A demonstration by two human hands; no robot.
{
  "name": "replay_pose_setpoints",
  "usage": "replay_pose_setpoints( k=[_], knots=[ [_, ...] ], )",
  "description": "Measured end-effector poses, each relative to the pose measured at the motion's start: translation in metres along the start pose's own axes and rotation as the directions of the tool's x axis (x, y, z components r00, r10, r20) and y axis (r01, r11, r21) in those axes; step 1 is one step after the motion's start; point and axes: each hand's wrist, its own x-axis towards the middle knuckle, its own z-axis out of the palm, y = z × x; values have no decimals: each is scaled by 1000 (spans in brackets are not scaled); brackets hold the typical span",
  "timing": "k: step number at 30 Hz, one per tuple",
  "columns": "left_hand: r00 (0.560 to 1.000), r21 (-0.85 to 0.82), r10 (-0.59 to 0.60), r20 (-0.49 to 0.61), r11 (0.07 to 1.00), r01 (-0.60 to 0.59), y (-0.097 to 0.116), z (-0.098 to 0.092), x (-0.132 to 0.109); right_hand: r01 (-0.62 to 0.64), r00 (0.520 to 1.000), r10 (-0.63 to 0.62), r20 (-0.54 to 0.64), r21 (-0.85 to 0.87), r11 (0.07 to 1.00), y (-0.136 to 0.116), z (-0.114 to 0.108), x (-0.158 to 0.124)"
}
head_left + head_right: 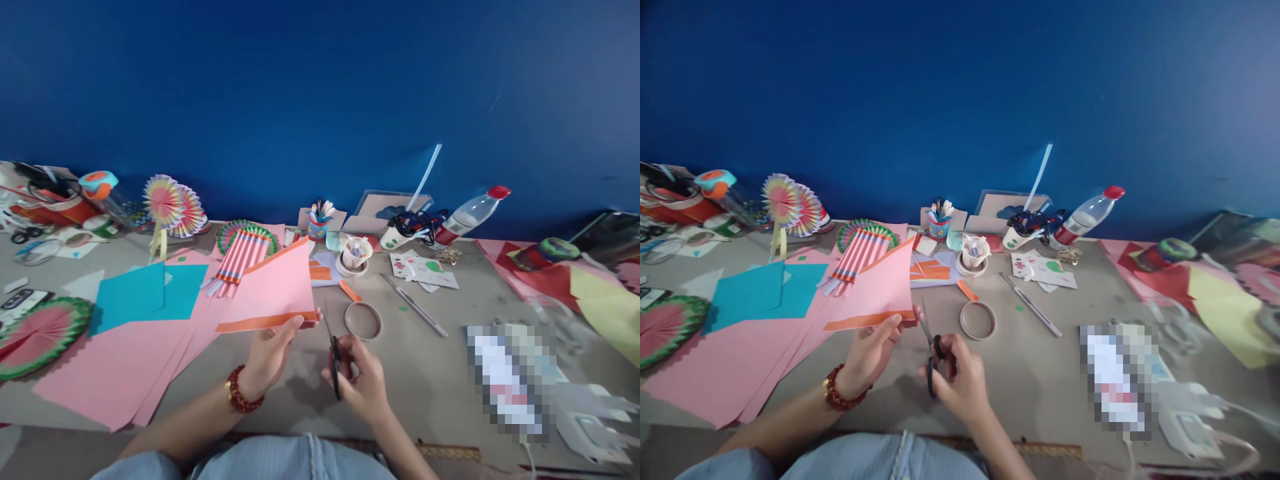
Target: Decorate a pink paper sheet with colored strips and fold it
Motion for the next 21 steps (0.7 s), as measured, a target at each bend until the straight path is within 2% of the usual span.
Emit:
replay_pose_setpoints(
  k=[3, 7, 12, 21],
  knots=[
    [997, -156, -72, -21, 985, 68, 0, 3, 1, 30, 999, -31, -10, -87, 996, -6, 4, 3],
    [993, -262, -111, -37, 960, 98, 1, 3, 1, 68, 997, -71, -8, -208, 976, -11, 5, 7],
    [987, -292, -159, -29, 945, 144, 0, 1, 1, 90, 995, -100, -22, -273, 958, -13, 5, 10],
    [988, -304, -148, -45, 944, 127, -4, 1, 1, 69, 997, -74, -11, -249, 966, -15, 6, 13]
  ],
)
